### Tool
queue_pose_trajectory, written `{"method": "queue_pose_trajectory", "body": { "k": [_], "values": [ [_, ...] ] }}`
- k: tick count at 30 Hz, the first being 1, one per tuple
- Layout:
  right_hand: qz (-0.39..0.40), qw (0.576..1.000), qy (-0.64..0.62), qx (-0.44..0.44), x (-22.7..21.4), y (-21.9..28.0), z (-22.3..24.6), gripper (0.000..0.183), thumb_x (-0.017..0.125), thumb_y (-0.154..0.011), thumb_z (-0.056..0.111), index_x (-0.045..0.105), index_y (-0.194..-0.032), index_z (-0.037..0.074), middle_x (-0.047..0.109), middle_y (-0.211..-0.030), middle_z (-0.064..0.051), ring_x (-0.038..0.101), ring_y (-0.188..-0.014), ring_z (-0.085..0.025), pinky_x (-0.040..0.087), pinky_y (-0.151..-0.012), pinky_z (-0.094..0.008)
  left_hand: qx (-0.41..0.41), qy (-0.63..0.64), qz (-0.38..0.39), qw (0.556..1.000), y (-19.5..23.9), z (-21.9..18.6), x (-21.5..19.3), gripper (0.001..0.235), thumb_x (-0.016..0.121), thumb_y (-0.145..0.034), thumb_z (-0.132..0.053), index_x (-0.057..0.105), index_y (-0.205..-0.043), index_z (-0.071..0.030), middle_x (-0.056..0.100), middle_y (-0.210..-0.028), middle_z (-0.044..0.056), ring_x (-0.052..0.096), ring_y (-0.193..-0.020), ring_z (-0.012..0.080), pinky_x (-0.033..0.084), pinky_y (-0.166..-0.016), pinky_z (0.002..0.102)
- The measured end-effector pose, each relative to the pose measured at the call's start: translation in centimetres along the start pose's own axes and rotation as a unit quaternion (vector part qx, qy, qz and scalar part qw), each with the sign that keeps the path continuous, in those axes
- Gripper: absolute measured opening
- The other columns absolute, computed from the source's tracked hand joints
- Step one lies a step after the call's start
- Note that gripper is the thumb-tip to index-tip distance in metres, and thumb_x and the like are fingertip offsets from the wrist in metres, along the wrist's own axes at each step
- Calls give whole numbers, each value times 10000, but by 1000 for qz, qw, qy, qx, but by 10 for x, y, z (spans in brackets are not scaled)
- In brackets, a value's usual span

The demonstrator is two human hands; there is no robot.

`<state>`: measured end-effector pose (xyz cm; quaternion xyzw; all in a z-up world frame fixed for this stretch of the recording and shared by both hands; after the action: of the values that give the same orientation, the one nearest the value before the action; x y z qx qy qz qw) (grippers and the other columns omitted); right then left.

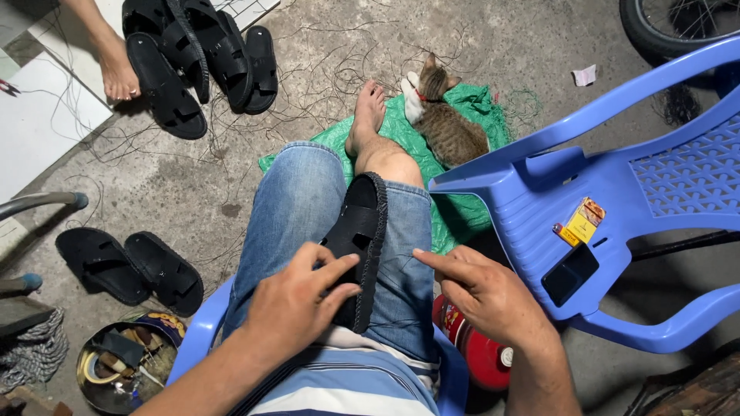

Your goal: The person sits on a blue plastic chair and sews a black sandal held on their lap using a needle and thread. They repeatedly push the needle through the sandal strap and pull the thread to stitch it. A cat rests on a green mat on the floor nearby.

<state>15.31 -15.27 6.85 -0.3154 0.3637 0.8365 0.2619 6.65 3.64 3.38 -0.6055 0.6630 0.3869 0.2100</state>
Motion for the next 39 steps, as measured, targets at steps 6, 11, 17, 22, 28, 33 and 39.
{"method": "queue_pose_trajectory", "body": {
  "k": [6,11,17,22,28,33,39],
  "values": [
    [-27,995,-60,-80,-7,0,25,471,486,-788,71,574,-1220,237,605,-795,15,587,-719,-125,453,-685,-247,79,36,-5,996,-14,-28,17,426,605,-799,-433,557,-1178,-245,460,-924,33,615,-621,294,474,-381,495],
    [81,986,-141,-30,18,-15,-1,686,757,-672,358,506,-1302,255,457,-565,45,359,-502,-65,336,-479,-202,6,153,-26,988,-17,-6,10,181,491,-846,-337,602,-928,-220,511,-931,3,603,-779,239,474,-592,449],
    [-13,930,-365,-31,55,-38,6,276,562,-856,268,532,-639,99,499,-491,-2,447,-464,-77,371,-466,-219,26,208,-41,977,-14,-7,3,123,530,-828,-261,607,-894,-191,503,-875,-19,560,-671,133,465,-568,322],
    [-78,996,-44,0,45,-34,10,262,582,-825,372,588,-684,151,501,-620,19,494,-614,-155,387,-560,-321,72,145,-47,986,-6,-2,13,141,586,-766,-279,628,-881,-208,497,-985,21,610,-760,212,504,-552,410],
    [-44,850,-507,134,41,-19,-39,84,649,-731,102,574,-697,124,523,-648,35,434,-510,-35,333,-465,-169,109,115,-72,985,0,2,17,166,575,-778,-301,642,-892,-200,493,-1054,53,601,-836,232,526,-564,415],
    [-392,571,-717,72,-81,71,-164,377,525,-846,398,379,-511,308,284,-459,163,353,-402,-5,174,-350,-211,117,117,-67,984,5,3,13,172,574,-779,-296,640,-902,-196,495,-1067,35,622,-822,215,528,-553,413],
    [-552,833,-38,1,-102,81,-168,143,538,-929,-97,561,-900,42,574,-922,-53,557,-862,-158,441,-722,-244,100,108,-55,988,10,-3,10,158,556,-782,-272,627,-891,-182,495,-1098,28,639,-780,241,522,-546,427]
  ]
}}
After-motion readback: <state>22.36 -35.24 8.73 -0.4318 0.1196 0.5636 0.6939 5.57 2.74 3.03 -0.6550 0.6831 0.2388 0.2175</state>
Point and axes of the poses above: each hand's wrist, its own y-axis away from the middle knuckle, its own x-axis out of the palm, z = x × y, the point moved 7 cm from there along -y, towards the middle knuckle
